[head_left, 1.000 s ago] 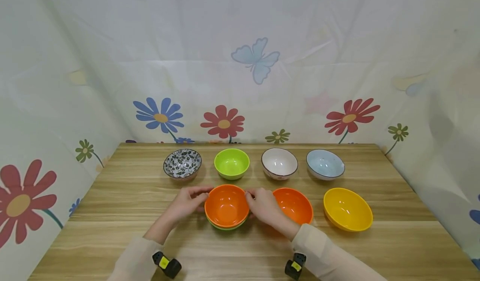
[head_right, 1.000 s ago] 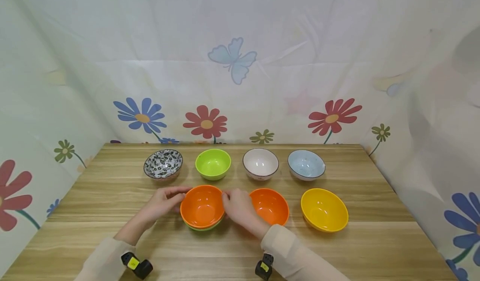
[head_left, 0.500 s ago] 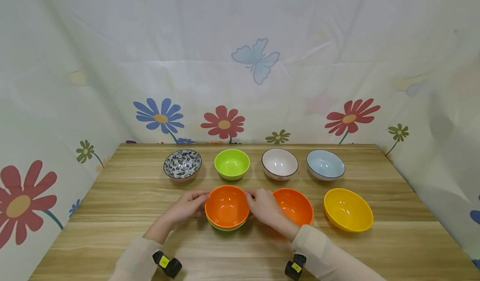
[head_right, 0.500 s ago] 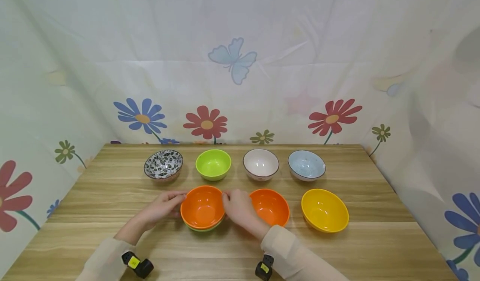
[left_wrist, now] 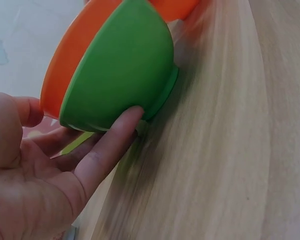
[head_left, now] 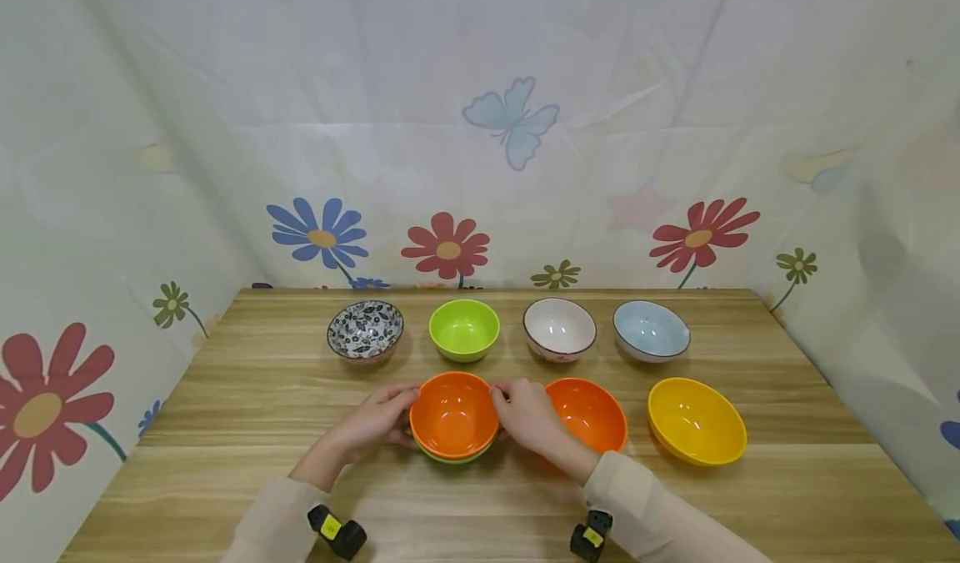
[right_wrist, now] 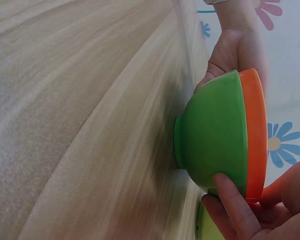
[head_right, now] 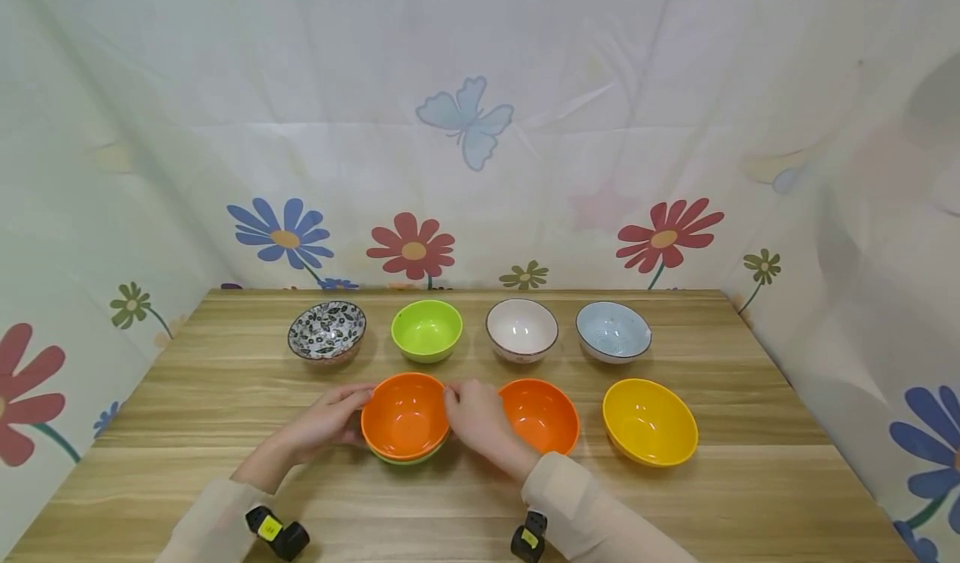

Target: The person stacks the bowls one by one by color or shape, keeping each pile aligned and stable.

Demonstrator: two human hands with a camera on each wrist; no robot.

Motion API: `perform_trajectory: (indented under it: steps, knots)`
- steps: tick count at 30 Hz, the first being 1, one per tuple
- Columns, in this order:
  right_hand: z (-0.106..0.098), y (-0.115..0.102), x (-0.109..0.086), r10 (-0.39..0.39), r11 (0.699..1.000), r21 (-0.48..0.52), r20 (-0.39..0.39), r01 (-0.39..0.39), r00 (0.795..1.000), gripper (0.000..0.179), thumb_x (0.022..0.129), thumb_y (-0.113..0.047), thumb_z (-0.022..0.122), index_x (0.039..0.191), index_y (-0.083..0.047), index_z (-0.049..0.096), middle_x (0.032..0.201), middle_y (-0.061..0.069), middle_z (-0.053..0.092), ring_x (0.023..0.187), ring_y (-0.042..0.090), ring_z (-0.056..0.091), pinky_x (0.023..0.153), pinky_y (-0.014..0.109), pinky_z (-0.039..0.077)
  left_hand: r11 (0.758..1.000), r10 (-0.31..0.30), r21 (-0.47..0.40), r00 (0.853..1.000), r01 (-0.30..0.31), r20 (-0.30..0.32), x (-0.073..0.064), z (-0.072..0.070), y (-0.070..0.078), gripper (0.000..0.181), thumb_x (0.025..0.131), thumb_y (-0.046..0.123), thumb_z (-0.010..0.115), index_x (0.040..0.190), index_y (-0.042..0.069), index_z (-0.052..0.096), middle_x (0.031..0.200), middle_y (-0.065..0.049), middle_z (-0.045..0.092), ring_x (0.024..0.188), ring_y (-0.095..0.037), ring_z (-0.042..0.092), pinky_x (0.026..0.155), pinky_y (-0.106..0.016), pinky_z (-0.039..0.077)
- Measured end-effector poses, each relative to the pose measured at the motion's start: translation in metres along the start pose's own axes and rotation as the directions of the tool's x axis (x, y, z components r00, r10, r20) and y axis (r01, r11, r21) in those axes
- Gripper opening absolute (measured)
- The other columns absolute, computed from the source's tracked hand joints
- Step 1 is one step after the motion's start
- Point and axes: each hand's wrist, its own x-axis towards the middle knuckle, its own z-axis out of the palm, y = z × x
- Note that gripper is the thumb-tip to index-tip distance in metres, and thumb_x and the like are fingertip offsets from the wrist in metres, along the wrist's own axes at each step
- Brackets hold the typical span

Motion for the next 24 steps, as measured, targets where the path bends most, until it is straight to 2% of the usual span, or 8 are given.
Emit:
perform_trajectory:
  steps: [9,18,24]
  knots:
    - [0.0012,0.0004,0.0012,0.001,1.0,-0.003,-0.008,-0.001,1.0,0.025,0.093,-0.011,0.048,0.103,0.001,0.068,0.07,0.008,0.066,0.048,0.014,0.062,0.042,0.02,0.049,1.0,-0.019,0.018,0.999,0.02,-0.042,0.0005,0.0029,0.0046,0.05,0.099,0.023,0.034,0.137,-0.01,0.03,0.134,-0.031,0.039,0.108,-0.031,0.055,0.074,-0.044,0.055]
    - [0.0016,0.0008,0.001,-0.003,1.0,-0.006,-0.01,0.002,1.0,0.025,0.093,-0.012,0.049,0.104,0.0,0.067,0.073,0.009,0.067,0.05,0.014,0.063,0.043,0.02,0.049,1.0,-0.025,0.013,0.998,0.026,-0.054,0.0007,0.0036,0.0051,0.05,0.099,0.022,0.034,0.138,-0.009,0.03,0.134,-0.031,0.039,0.108,-0.032,0.055,0.074,-0.045,0.055]
    - [0.0005,-0.0003,0.0009,-0.023,1.0,-0.019,-0.018,0.022,1.0,0.029,0.092,-0.012,0.049,0.115,0.0,0.063,0.09,0.013,0.068,0.052,0.013,0.061,0.044,0.019,0.049,1.0,-0.024,0.008,0.999,0.024,-0.044,0.0013,0.0019,0.0025,0.049,0.099,0.022,0.034,0.137,-0.009,0.03,0.134,-0.03,0.039,0.108,-0.031,0.055,0.075,-0.045,0.055]
